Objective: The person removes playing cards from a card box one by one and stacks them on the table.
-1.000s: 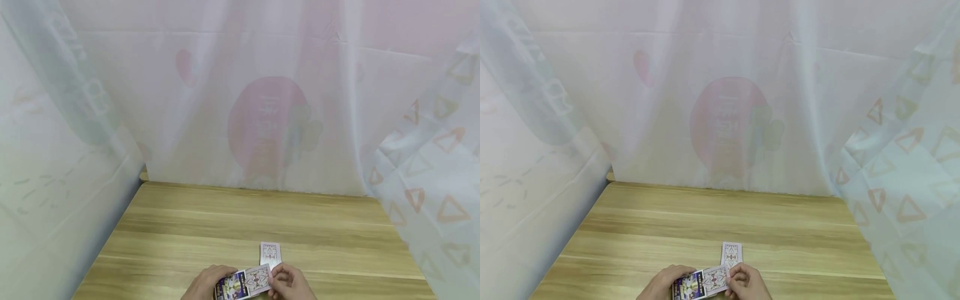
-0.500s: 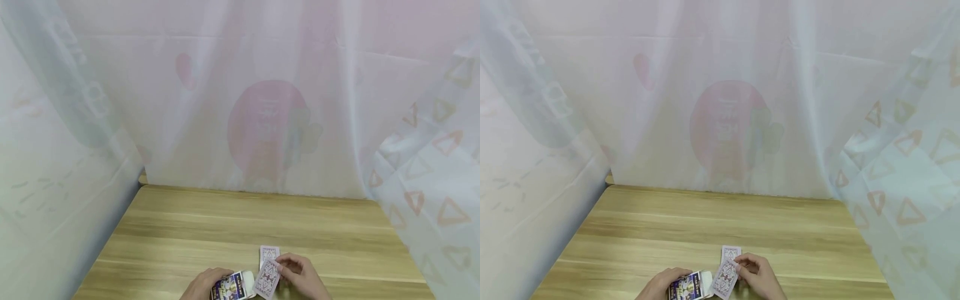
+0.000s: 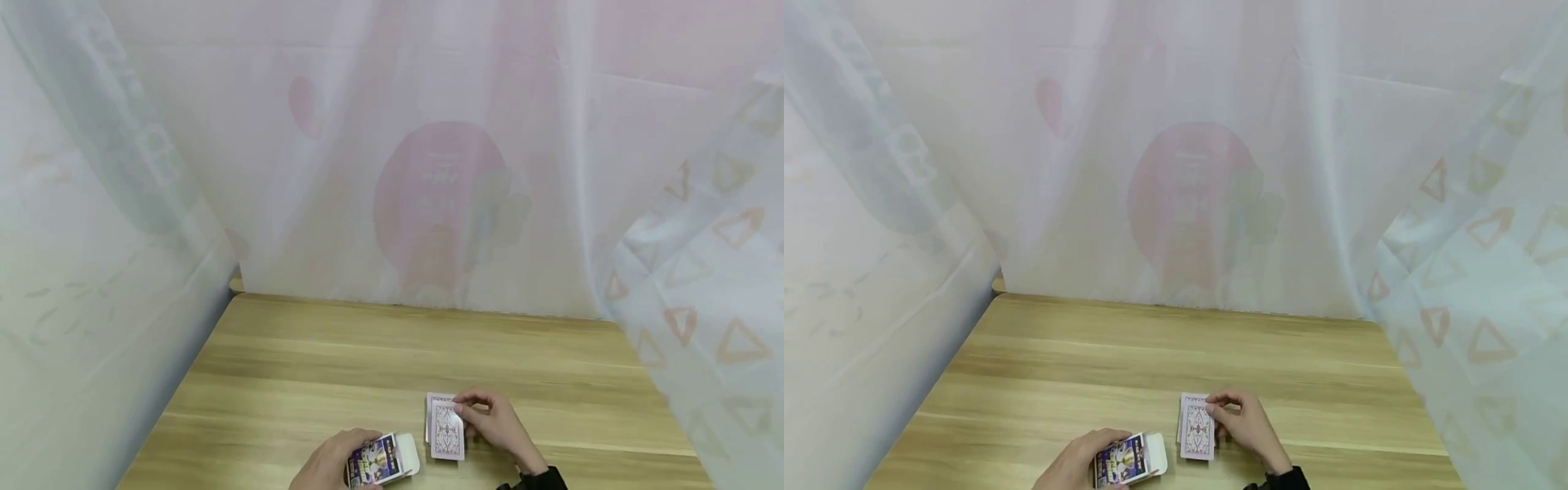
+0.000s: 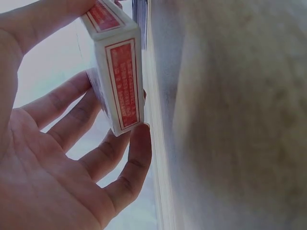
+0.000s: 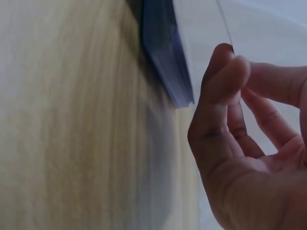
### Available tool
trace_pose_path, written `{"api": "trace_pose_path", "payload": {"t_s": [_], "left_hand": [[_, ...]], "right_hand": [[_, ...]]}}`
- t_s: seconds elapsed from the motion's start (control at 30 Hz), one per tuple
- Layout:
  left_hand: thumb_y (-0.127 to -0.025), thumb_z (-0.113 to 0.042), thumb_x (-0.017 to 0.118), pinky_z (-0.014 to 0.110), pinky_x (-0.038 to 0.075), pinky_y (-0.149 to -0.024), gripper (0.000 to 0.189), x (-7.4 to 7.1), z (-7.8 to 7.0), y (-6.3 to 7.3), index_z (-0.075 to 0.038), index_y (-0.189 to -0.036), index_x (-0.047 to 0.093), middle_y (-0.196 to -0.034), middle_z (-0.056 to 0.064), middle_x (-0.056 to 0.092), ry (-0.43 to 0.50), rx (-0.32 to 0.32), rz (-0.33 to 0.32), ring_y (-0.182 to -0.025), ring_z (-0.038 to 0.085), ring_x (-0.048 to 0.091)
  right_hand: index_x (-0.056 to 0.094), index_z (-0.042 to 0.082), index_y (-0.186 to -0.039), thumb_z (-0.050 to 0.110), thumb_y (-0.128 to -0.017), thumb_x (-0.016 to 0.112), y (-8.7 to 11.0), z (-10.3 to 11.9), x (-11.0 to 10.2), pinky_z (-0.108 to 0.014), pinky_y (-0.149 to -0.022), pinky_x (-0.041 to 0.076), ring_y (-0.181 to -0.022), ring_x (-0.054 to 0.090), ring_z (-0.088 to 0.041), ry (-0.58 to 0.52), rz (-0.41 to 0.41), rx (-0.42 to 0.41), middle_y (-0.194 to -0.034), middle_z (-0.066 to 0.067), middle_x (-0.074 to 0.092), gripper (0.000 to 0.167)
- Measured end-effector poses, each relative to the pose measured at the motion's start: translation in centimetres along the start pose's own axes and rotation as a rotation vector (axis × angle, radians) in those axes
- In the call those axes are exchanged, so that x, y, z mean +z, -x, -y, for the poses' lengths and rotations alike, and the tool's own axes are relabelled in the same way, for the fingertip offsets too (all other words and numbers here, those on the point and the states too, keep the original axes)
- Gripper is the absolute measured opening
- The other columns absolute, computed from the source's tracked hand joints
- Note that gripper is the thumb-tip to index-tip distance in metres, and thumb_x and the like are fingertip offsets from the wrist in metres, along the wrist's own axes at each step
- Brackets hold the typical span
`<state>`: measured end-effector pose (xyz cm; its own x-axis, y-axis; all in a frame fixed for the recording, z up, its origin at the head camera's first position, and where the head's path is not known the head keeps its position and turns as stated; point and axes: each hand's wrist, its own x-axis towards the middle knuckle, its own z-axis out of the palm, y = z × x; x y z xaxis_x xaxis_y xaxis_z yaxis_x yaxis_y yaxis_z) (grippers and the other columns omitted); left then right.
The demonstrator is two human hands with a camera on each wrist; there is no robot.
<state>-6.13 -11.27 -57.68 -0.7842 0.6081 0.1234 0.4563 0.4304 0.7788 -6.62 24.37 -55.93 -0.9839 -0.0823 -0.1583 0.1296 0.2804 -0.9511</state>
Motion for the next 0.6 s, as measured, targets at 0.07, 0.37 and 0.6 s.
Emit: {"api": "trace_pose_path", "payload": {"t_s": [0.07,0.37,0.6], "left_hand": [[-0.079,-0.055,0.091,0.026,0.052,-0.083,0.074,-0.2,-0.2,-0.1,-0.018,-0.139,0.067,-0.120,-0.005,0.074,0.019,-0.031,0.021,-0.098,0.000,0.060],[-0.079,-0.053,0.092,0.026,0.052,-0.085,0.074,-0.4,-0.5,-0.3,-0.017,-0.139,0.067,-0.122,-0.005,0.073,0.028,-0.069,0.050,-0.100,0.001,0.060],[-0.078,-0.058,0.091,0.027,0.052,-0.085,0.076,-0.3,-0.5,-0.3,-0.017,-0.139,0.068,-0.123,-0.007,0.073,0.022,-0.071,0.059,-0.099,0.000,0.059]], "right_hand": [[0.076,-0.002,-0.115,0.015,-0.099,0.076,-0.5,-0.1,-0.1,-0.028,-0.057,0.058,-0.063,0.067,-0.015,0.016,-0.016,0.018,-0.097,-0.011,0.071,0.023],[0.079,0.002,-0.113,0.014,-0.098,0.078,-1.9,-0.2,0.0,-0.027,-0.053,0.053,-0.061,0.063,-0.017,0.053,-0.090,0.052,-0.093,-0.010,0.071,0.019],[0.081,0.008,-0.107,0.012,-0.096,0.079,-2.3,-0.3,0.5,-0.024,-0.060,0.051,-0.075,0.065,-0.013,0.168,-0.122,0.001,-0.109,-0.010,0.077,0.011]]}}
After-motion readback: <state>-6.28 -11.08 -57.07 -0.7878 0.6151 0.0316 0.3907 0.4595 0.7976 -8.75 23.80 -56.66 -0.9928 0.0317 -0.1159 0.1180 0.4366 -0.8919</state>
